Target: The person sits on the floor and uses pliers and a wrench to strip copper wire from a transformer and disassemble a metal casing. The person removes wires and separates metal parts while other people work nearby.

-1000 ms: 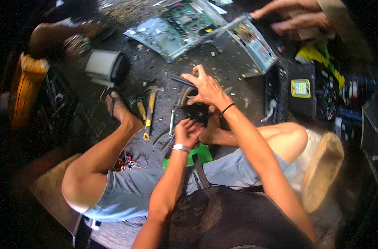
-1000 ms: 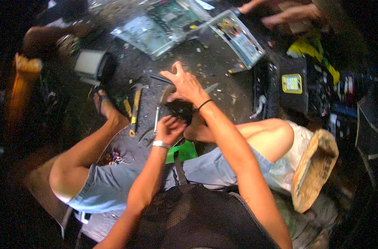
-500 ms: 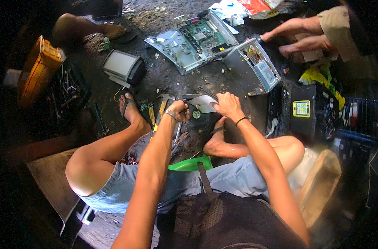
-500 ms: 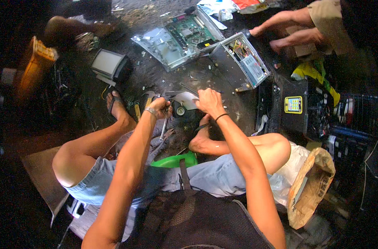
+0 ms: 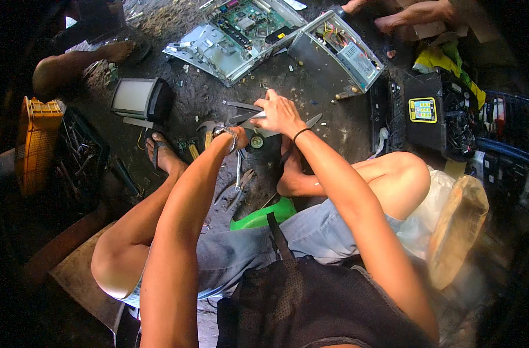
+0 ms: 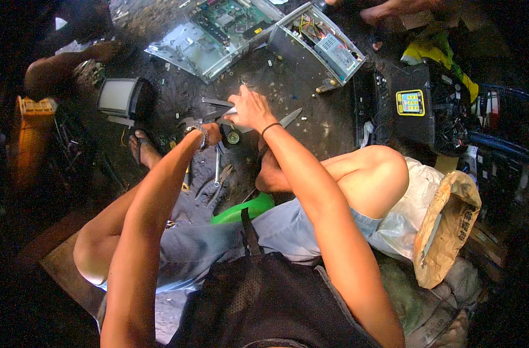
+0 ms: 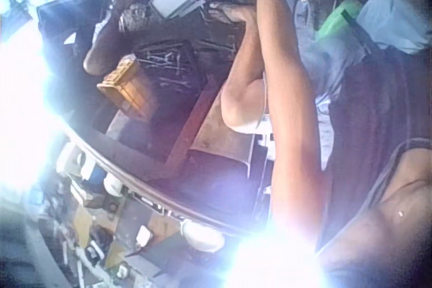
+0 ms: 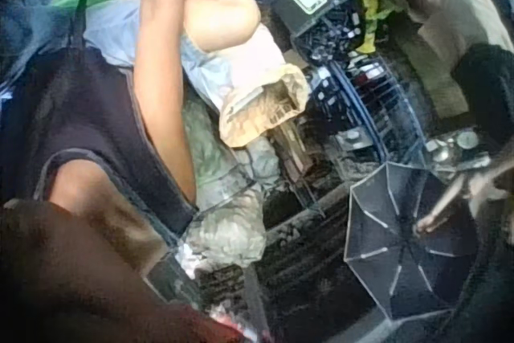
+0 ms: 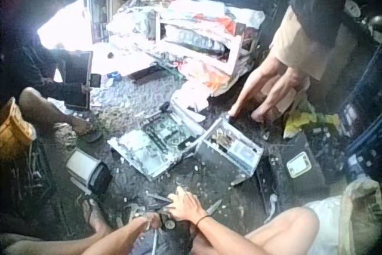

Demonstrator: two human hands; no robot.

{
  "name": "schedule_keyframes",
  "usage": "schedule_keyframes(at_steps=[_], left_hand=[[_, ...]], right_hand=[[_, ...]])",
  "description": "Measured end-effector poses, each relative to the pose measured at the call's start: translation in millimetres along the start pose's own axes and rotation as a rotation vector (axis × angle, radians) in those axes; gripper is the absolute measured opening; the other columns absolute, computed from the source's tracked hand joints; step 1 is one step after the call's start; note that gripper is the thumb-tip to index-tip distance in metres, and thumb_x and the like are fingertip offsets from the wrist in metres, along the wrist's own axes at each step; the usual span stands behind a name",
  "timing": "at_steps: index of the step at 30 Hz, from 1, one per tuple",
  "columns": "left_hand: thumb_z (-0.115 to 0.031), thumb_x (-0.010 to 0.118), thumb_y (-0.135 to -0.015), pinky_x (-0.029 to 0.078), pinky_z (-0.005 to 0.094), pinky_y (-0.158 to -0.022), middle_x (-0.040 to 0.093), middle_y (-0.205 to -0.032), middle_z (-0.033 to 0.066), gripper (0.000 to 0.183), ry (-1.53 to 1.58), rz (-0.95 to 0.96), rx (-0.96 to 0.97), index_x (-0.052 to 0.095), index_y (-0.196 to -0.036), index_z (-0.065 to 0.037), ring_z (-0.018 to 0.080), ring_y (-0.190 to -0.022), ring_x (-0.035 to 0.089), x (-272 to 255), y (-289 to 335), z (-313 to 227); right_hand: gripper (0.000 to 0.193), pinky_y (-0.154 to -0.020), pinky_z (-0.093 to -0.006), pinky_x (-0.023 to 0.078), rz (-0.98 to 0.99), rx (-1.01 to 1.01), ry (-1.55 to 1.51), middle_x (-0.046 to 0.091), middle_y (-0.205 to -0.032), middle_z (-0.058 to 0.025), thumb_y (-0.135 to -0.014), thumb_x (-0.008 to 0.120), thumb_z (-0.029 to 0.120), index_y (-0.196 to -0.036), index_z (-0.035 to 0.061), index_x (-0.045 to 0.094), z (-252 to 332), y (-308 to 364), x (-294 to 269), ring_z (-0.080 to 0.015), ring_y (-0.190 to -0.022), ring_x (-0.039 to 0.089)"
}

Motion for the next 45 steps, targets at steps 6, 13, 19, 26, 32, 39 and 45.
schedule_keyframes(at_steps=[6, 13, 19, 26, 32, 39, 45], left_hand=[[-0.017, 0.066, -0.082, 0.059, 0.044, -0.082, 0.074, -0.105, 0.0257, 0.027, 0.627, -0.076, -0.425, 0.076, -0.097, 0.003, 0.0354, -0.101, 0.073, 16, 24, 31], [-0.021, 0.063, -0.084, 0.056, 0.0506, -0.088, 0.069, -0.104, 0.0344, 0.035, 0.877, -0.31, -0.57, 0.067, -0.102, 0.009, 0.0472, -0.103, 0.069, 29, 98, 35], [-0.019, 0.058, -0.086, 0.052, 0.0493, -0.083, 0.066, -0.107, 0.0325, 0.037, 1.147, -0.221, -0.681, 0.063, -0.11, 0.009, 0.0433, -0.099, 0.066, 2, 79, 37], [-0.023, 0.062, -0.098, 0.046, 0.0459, -0.035, 0.061, -0.068, 0.0127, 0.025, 1.946, -0.3, -0.649, 0.054, -0.09, -0.002, 0.0267, -0.047, 0.061, 47, 60, 32], [-0.022, 0.058, -0.093, 0.056, 0.0505, -0.058, 0.069, -0.077, 0.0214, 0.031, 1.449, -0.325, -0.637, 0.063, -0.104, 0.006, 0.0357, -0.069, 0.071, 33, 60, 50], [-0.025, 0.057, -0.088, 0.052, 0.052, -0.093, 0.067, -0.11, 0.0367, 0.039, 1.039, -0.379, -0.667, 0.067, -0.109, 0.007, 0.0493, -0.109, 0.066, 9, 77, 46], [-0.022, 0.053, -0.089, 0.051, 0.0557, -0.092, 0.066, -0.105, 0.0384, 0.033, 0.991, -0.399, -0.573, 0.067, -0.097, 0.007, 0.054, -0.106, 0.064, 0, 90, 29]], right_hand=[[0.045, -0.079, -0.049, 0.056, 0.01, -0.02, -0.083, 0.072, -0.088, -0.0156, -0.073, 0.084, 0.046, -0.093, 0.007, 0.075, -1, -2, -3, -0.0383, -0.089, 0.07], [0.033, -0.079, -0.0493, 0.058, 0.045, -0.163, -0.077, 0.073, -0.093, -0.0149, -0.072, 0.079, 0.035, -0.09, 0.0087, 0.072, 39, -25, 4, -0.0382, -0.091, 0.071], [0.04, -0.079, -0.0486, 0.058, 0.01, -0.09, -0.182, 0.074, -0.093, -0.0142, -0.07, 0.079, 0.041, -0.099, 0.0132, 0.074, -6, -15, 5, -0.0375, -0.09, 0.072], [0.048, -0.083, -0.0495, 0.058, 0.05, -0.175, -0.114, 0.075, -0.096, -0.0166, -0.072, 0.081, 0.049, -0.105, 0.0139, 0.075, 5, -25, 14, -0.0387, -0.092, 0.072], [0.044, -0.08, -0.0502, 0.055, -0.015, -0.164, -0.117, 0.074, -0.093, -0.0162, -0.074, 0.082, 0.047, -0.098, 0.0108, 0.073, -2, -23, 9, -0.0402, -0.092, 0.07], [0.049, -0.08, -0.0503, 0.056, -0.014, -0.176, -0.112, 0.074, -0.093, -0.0186, -0.074, 0.082, 0.049, -0.1, 0.0096, 0.073, -6, -28, 14, -0.0415, -0.091, 0.071], [0.046, -0.079, -0.0492, 0.056, 0.041, -0.188, -0.135, 0.073, -0.091, -0.0189, -0.074, 0.082, 0.049, -0.096, 0.0093, 0.072, 7, -30, 12, -0.0414, -0.09, 0.07]])
Point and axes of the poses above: each hand's wrist, its own y-axis away from the middle knuckle, its own x-axis out of the palm, z = x × y, the point moved 9 cm from there along -y, towards the middle knuckle
